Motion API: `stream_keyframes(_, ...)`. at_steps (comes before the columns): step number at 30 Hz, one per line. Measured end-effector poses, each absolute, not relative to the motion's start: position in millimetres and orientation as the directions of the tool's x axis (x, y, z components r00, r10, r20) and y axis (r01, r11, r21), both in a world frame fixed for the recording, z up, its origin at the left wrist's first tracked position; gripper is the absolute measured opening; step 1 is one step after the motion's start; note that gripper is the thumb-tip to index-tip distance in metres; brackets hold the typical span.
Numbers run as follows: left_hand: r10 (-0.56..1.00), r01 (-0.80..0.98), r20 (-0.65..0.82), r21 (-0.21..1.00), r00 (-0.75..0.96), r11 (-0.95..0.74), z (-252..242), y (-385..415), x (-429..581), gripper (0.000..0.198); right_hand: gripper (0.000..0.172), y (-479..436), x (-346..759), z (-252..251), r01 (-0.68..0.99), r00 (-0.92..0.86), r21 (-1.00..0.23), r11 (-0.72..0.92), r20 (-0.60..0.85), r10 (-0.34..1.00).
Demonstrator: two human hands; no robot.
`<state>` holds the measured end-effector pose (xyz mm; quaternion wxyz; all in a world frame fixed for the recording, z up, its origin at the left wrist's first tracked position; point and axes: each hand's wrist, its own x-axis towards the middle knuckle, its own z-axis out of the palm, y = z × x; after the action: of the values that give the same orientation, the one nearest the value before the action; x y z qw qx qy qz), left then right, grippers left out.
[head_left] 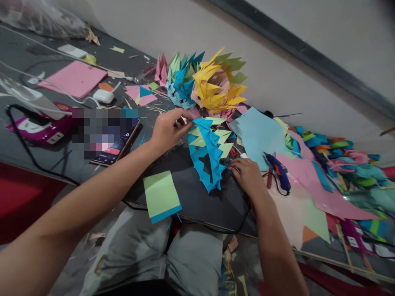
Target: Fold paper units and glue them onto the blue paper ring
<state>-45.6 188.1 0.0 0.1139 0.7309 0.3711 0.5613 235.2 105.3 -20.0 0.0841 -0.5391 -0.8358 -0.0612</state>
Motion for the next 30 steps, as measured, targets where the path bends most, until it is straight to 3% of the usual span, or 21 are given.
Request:
stream_keyframes(7, 0.667, 0.402, 0.739, 0.584, 0.097, -0.705, -0.2, 188.0, -45.9, 0.006, 0.020, 96.7, 211.2, -25.2, 0.881, -0.462, 0.038, 0.472, 0.292, 0.838)
stream_keyframes(14, 0.658, 0.408, 0.747, 0.573, 0.095, -0.711, -0.3, 188.2, -45.8, 0.006, 0.026, 73.7, 194.6, -27.5, 0.862, -0.442, -0.096, 0.498, 0.340, 0.830)
stream_keyframes(17, 0.675, 0.406, 0.730, 0.588, 0.106, -0.700, 0.6, 187.0, -45.2, 0.006, 0.022, 73.2, 193.7, -19.4, 0.884, -0.413, -0.114, 0.452, 0.261, 0.873)
stream_keyframes(21, 0.659, 0.402, 0.744, 0.574, 0.107, -0.713, 0.1, 187.3, -45.5, 0.003, 0.018, 84.9, 189.1, -5.9, 0.961, -0.235, -0.146, 0.233, 0.007, 0.972)
stream_keyframes(24, 0.657, 0.399, 0.747, 0.573, 0.105, -0.716, -0.4, 188.0, -46.0, 0.004, 0.015, 96.3, 189.0, 0.7, 0.963, -0.221, -0.184, 0.196, -0.123, 0.967)
stream_keyframes(26, 0.668, 0.406, 0.736, 0.581, 0.108, -0.705, -0.5, 187.9, -46.1, 0.005, 0.013, 102.5, 191.5, 1.8, 0.937, -0.275, -0.252, 0.244, -0.096, 0.957)
stream_keyframes(30, 0.678, 0.414, 0.726, 0.585, 0.117, -0.697, -0.3, 186.7, -46.2, 0.008, 0.017, 110.5, 195.4, -4.8, 0.871, -0.282, -0.365, 0.327, 0.173, 0.944)
